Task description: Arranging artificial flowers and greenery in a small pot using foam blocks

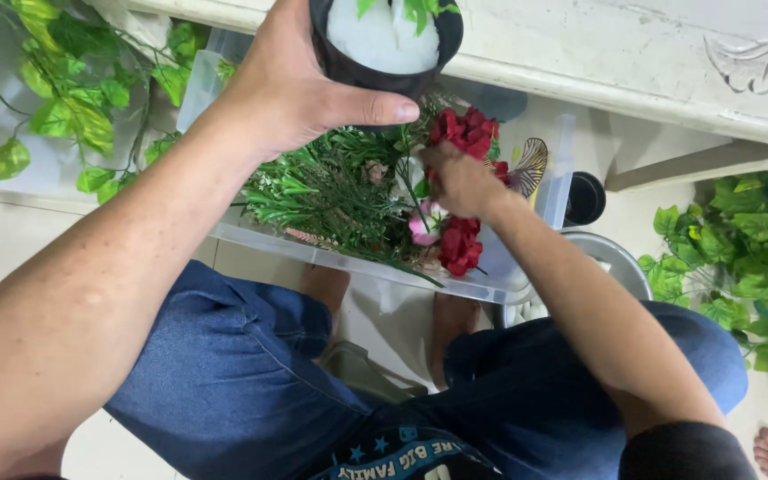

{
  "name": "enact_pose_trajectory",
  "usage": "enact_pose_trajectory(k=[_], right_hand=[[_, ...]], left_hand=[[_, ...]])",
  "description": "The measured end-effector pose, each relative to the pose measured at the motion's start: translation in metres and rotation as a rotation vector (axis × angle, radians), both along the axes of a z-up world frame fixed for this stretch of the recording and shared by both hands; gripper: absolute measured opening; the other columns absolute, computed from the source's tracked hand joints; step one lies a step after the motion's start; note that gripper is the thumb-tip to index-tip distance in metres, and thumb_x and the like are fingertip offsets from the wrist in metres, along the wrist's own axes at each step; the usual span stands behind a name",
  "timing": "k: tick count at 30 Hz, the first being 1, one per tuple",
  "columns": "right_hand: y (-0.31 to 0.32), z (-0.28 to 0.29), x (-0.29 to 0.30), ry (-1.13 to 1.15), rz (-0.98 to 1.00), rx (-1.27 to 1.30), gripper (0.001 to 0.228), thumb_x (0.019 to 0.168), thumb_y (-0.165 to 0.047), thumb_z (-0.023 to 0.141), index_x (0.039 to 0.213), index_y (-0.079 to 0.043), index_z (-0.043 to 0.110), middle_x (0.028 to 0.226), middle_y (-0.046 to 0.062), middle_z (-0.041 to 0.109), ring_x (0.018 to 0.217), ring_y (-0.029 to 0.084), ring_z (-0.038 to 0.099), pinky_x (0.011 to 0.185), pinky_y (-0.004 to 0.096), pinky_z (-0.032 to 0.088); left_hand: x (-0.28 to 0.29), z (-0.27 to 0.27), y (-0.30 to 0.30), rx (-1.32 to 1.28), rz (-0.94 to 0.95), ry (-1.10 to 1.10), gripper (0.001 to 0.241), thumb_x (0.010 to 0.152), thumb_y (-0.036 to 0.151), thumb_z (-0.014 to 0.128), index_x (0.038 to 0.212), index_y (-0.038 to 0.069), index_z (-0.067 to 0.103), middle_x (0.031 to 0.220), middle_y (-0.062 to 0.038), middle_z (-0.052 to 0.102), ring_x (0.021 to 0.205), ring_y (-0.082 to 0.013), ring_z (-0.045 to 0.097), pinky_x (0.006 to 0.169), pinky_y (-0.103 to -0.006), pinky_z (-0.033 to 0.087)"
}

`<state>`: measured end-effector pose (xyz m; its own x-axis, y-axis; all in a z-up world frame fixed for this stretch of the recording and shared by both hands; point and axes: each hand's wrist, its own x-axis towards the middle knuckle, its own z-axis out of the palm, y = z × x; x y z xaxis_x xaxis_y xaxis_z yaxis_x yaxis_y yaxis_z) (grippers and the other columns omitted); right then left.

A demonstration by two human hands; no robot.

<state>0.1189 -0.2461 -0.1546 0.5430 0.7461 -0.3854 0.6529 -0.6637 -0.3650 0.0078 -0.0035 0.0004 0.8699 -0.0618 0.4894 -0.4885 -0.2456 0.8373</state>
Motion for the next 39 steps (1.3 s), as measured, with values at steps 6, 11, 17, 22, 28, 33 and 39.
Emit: enact_pose_trajectory(k=[6,11,17,22,28,33,39], right_hand=[[-0.003,-0.033,-0.008,-0.099,0.035,-0.104,0.086,0.092,-0.019,0.068,0.165,-0.02,0.023,0.131,0.022,0.052,0.093,0.045,0.068,0.083,0.055,0.06],[-0.005,-0.037,-0.017,-0.075,0.076,-0.089,0.043,0.097,-0.029,0.065,0.136,-0.014,0.056,0.106,0.017,0.075,0.091,0.038,0.074,0.084,0.051,0.059],[0.0,0.012,0.001,0.09,0.069,-0.284,0.019,0.1,-0.019,0.058,0.116,-0.012,0.068,0.092,0.009,0.075,0.071,0.023,0.07,0.075,0.038,0.061],[-0.01,0.057,0.031,0.208,0.028,-0.287,0.036,0.09,-0.041,0.066,0.118,-0.022,0.078,0.122,-0.001,0.078,0.112,0.021,0.073,0.108,0.049,0.05],[-0.025,0.088,0.045,0.427,-0.105,0.228,0.043,0.082,-0.04,0.086,0.057,-0.015,0.061,0.051,-0.007,0.045,0.046,0.008,0.039,0.055,0.027,0.035],[-0.024,0.105,0.036,0.612,-0.149,0.515,0.049,0.063,-0.033,0.089,0.095,0.001,0.076,0.082,0.01,0.075,0.071,0.018,0.072,0.072,0.029,0.061],[-0.02,0.158,0.012,0.472,-0.006,0.702,0.031,0.077,0.007,0.081,0.107,0.002,0.072,0.09,0.013,0.076,0.072,0.02,0.073,0.069,0.028,0.061]], left_hand=[[-0.001,0.003,-0.001,-0.03,-0.044,-0.015,0.075,0.076,0.015,0.095,0.133,-0.005,0.05,0.124,-0.023,0.068,0.114,-0.0342,0.072,0.106,-0.0425,0.058],[0.001,-0.001,0.0,0.035,0.015,0.002,0.085,0.073,0.024,0.097,0.135,-0.007,0.047,0.125,-0.027,0.067,0.116,-0.039,0.072,0.107,-0.0472,0.058],[0.0,-0.001,0.0,0.031,-0.004,-0.001,0.081,0.074,0.019,0.097,0.135,-0.005,0.048,0.125,-0.025,0.068,0.115,-0.0361,0.072,0.105,-0.0447,0.058],[0.002,-0.006,0.002,0.042,-0.01,-0.025,0.084,0.074,0.023,0.097,0.134,-0.009,0.048,0.125,-0.03,0.066,0.116,-0.0419,0.072,0.104,-0.0494,0.061],[0.002,-0.002,0.001,-0.048,-0.078,-0.048,0.075,0.078,0.015,0.095,0.134,-0.006,0.049,0.126,-0.024,0.066,0.116,-0.0344,0.069,0.106,-0.0432,0.058],[0.0,0.001,0.002,-0.046,-0.023,-0.018,0.085,0.072,0.011,0.096,0.138,-0.001,0.044,0.131,-0.023,0.063,0.122,-0.0356,0.068,0.112,-0.0456,0.055],[0.004,0.004,0.0,-0.231,-0.117,0.035,0.089,0.069,0.012,0.091,0.136,0.001,0.034,0.132,-0.022,0.054,0.13,-0.0395,0.061,0.12,-0.0538,0.048]])
